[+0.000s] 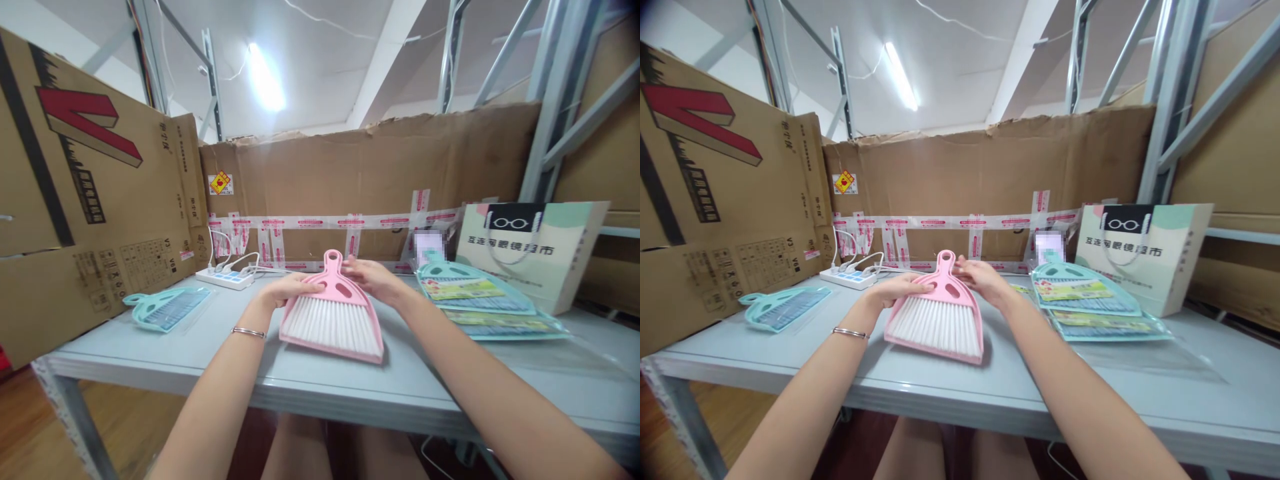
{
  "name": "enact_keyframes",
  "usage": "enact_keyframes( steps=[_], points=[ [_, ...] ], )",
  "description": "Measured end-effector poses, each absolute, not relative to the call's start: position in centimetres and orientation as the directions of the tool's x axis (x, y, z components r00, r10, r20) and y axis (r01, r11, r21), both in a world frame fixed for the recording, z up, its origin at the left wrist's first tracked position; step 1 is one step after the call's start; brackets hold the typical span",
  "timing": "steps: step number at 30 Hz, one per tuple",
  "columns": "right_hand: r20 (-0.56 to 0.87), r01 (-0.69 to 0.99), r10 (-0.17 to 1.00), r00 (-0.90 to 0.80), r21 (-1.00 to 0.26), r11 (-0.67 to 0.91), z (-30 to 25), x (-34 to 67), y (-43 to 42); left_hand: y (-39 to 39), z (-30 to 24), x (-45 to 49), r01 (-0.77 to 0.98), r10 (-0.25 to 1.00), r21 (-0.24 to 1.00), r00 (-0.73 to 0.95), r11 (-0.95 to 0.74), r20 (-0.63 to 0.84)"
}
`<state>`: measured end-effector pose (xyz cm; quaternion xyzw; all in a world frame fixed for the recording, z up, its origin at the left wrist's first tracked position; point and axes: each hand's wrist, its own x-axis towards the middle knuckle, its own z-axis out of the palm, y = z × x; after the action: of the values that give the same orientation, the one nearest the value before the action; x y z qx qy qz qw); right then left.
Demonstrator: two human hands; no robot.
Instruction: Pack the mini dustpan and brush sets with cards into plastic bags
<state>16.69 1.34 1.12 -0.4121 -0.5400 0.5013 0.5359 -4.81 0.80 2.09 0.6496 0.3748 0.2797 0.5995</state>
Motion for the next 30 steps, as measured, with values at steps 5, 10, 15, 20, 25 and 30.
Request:
enact_keyframes(
  steps=[5,10,15,20,25,30],
  points=[
    [0.282,0.687,0.926,0.251,-0.726,0.035,0.3,22.1,3.9,3.0,2.3,-5.6,-0.296,0.99,0.951,0.08,-0.09,0.118],
    [0.33,0.868,0.884,0.33,-0.474,-0.147,-1.7,23.2,5.2,3.5,2.2,-5.1,-0.424,0.98,0.889,-0.169,-0.17,0.107],
    [0.252,0.919,0.963,0.097,-0.393,0.011,-3.5,20.7,5.3,2.9,2.2,-4.6,-0.428,0.977,0.881,-0.151,-0.201,0.15],
    [0.438,0.764,0.839,-0.324,-0.402,0.505,-3.8,16.4,4.3,2.9,2.4,-4.6,-0.456,0.965,0.857,-0.209,-0.238,0.157],
    [0.729,0.664,0.683,-0.053,-0.485,0.569,-1.6,16.8,3.9,3.2,2.4,-4.8,-0.474,0.955,0.842,-0.257,-0.259,0.149],
    [0.466,0.898,0.844,0.263,-0.438,-0.038,-3.4,20.7,5.8,3.6,2.2,-4.9,-0.474,0.956,0.844,-0.257,-0.252,0.142]
  ],
)
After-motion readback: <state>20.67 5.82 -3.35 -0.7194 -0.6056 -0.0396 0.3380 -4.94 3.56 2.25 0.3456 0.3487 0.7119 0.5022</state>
